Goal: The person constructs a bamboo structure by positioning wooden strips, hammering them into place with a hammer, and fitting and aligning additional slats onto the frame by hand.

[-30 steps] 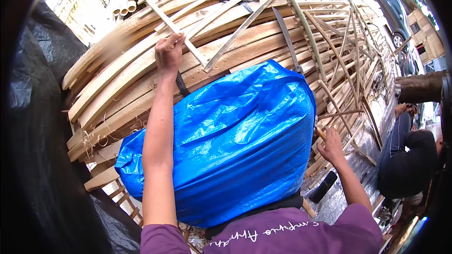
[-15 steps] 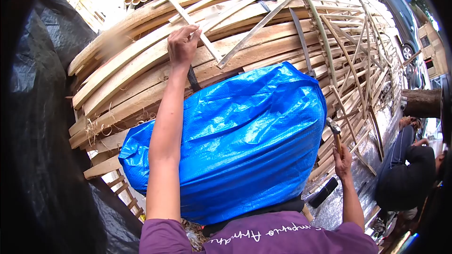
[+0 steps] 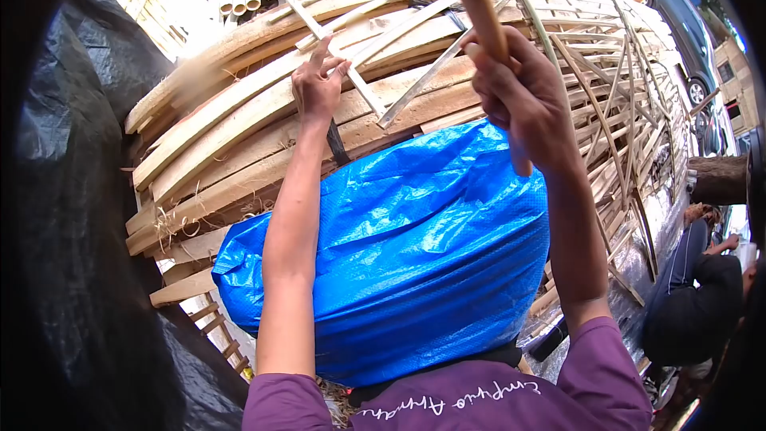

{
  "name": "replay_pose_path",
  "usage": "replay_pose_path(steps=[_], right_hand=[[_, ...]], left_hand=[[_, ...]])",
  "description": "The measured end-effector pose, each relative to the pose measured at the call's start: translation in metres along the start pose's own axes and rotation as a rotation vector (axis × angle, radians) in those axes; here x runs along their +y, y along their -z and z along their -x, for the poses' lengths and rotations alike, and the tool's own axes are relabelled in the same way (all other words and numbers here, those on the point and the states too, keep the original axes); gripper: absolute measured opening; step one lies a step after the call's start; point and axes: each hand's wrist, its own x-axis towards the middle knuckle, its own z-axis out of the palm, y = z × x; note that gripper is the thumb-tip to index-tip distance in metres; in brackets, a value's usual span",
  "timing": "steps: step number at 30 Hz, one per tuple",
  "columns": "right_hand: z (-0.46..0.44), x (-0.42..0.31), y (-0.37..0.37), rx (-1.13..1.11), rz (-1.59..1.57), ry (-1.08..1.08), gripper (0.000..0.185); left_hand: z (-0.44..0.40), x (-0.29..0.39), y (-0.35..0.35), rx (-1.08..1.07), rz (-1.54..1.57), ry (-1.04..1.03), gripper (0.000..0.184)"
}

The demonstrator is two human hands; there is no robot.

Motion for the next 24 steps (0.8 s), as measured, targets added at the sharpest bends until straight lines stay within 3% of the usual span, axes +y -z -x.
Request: replay_pose_path(steps=[2, 5, 9, 24], right_hand=[[-0.037, 0.05, -0.026, -0.005, 0.402, 0.04, 0.022], [-0.047, 0.086, -0.041, -0.028, 0.649, -0.07, 0.026], [-0.042, 0.107, -0.042, -0.047, 0.657, -0.109, 0.028], [-0.041, 0.124, -0.05, -0.049, 0.74, -0.124, 0.027]], left_hand=[[0.003, -0.005, -0.002, -0.052, -0.013, 0.101, 0.067], [0.003, -0.004, -0.003, -0.02, -0.001, 0.072, 0.069], [0.003, 0.0, 0.002, -0.069, 0.06, 0.178, 0.07], [0.002, 0.009, 0.006, -0.1, 0.083, 0.185, 0.066]])
